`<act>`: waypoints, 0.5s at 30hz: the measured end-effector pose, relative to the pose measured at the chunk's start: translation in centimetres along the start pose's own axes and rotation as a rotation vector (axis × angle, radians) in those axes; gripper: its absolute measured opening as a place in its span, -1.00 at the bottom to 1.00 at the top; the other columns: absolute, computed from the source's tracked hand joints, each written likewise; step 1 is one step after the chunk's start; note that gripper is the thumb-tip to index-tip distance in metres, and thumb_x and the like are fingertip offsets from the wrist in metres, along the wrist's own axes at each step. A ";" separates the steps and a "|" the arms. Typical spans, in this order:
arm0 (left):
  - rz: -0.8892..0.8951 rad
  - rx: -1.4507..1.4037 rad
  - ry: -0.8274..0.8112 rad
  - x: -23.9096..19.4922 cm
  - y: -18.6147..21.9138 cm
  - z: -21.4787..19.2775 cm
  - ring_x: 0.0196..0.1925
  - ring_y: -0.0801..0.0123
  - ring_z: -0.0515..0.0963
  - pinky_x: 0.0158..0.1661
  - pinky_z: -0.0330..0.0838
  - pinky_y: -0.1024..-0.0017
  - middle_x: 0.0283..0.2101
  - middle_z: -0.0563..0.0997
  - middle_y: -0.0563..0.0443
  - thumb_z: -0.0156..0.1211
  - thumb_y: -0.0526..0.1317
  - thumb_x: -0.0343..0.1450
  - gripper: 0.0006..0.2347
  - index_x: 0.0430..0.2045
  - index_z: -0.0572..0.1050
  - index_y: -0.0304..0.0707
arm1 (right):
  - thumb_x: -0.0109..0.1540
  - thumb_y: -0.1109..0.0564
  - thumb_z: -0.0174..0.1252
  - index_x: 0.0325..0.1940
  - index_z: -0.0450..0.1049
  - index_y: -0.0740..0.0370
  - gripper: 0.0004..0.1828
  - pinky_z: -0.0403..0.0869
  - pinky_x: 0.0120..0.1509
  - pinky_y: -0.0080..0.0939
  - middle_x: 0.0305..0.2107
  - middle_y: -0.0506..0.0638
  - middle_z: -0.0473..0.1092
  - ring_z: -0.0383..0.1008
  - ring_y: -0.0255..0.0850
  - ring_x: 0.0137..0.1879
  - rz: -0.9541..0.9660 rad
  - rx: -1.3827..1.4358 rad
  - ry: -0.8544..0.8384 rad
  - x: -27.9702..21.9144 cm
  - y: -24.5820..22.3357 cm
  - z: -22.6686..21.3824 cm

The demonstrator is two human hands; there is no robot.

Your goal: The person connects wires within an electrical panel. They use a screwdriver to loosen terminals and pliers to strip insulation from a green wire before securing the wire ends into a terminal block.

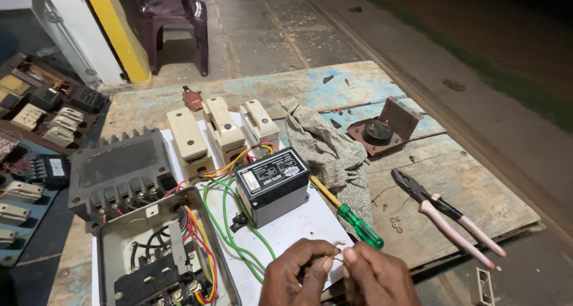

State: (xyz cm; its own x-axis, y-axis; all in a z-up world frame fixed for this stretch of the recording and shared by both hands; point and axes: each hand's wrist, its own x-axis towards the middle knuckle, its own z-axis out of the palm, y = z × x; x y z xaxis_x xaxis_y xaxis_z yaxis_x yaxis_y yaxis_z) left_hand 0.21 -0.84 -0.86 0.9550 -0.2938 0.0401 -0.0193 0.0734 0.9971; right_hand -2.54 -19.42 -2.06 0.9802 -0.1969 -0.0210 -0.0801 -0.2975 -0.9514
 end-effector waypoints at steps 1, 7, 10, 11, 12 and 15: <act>0.028 0.004 0.002 -0.1 -0.1 0.1 -0.23 0.50 0.65 -0.12 0.49 0.52 -0.31 0.73 -0.06 0.18 -0.32 0.37 -0.82 -0.26 0.67 -0.39 | 0.30 -0.06 0.13 -0.52 0.47 0.31 -0.57 0.36 -0.49 -0.11 -0.69 0.12 0.37 0.42 -0.13 -0.60 0.310 0.227 -0.142 0.2 0.7 -0.4; 0.090 0.033 -0.040 -0.1 0.1 -0.1 -0.12 0.45 0.70 -0.05 0.51 0.47 -0.24 0.72 -0.08 0.17 -0.28 0.41 -0.83 -0.26 0.66 -0.38 | 0.39 -0.07 0.01 -0.16 0.63 0.11 -0.67 0.57 -0.18 -0.28 -0.36 -0.05 0.54 0.61 -0.29 -0.28 -0.169 -0.221 0.120 -1.4 -1.7 -2.1; 0.090 0.060 -0.058 0.0 0.4 -0.3 -0.20 0.43 0.68 -0.13 0.49 0.46 -0.29 0.70 -0.08 0.18 -0.28 0.39 -0.82 -0.28 0.67 -0.37 | 0.26 0.12 0.20 0.10 0.56 0.31 -0.65 0.61 -0.14 -0.24 -0.08 0.17 0.52 0.57 -0.17 -0.06 -0.596 -0.350 -0.075 -0.1 -5.6 -3.3; 0.107 0.063 -0.061 -0.1 0.5 -0.3 -0.23 0.42 0.66 -0.16 0.48 0.46 -0.32 0.68 -0.09 0.18 -0.28 0.38 -0.82 -0.29 0.68 -0.37 | 0.26 0.16 0.21 0.12 0.54 0.33 -0.64 0.62 -0.11 -0.22 -0.06 0.19 0.51 0.56 -0.15 -0.02 -0.625 -0.344 -0.183 0.4 -6.7 -3.6; 0.123 0.066 -0.064 -0.2 0.6 -0.3 -0.26 0.41 0.64 -0.18 0.46 0.45 -0.35 0.66 -0.10 0.18 -0.29 0.37 -0.82 -0.29 0.69 -0.37 | 0.25 0.20 0.21 0.15 0.53 0.34 -0.62 0.63 -0.07 -0.20 -0.04 0.20 0.50 0.56 -0.13 0.02 -0.652 -0.338 -0.291 0.6 -7.5 -3.8; 0.111 0.138 -0.076 -0.1 0.8 -0.5 -0.35 0.45 0.60 -0.28 0.43 0.45 -0.41 0.62 -0.03 0.22 -0.23 0.36 -0.82 -0.31 0.69 -0.32 | 0.18 0.21 0.28 -0.02 0.63 0.31 -0.71 0.63 -0.12 -0.18 -0.22 0.10 0.61 0.61 -0.14 -0.08 -0.699 -0.452 -0.301 1.3 -8.6 -3.4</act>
State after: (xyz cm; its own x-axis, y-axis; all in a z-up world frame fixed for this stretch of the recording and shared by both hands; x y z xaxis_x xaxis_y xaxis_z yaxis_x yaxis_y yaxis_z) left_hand 0.23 -0.22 -0.09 0.9196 -0.3631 0.1499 -0.1687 -0.0205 0.9855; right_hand -1.19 -20.35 7.13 0.8325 0.4036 0.3795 0.5540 -0.6108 -0.5656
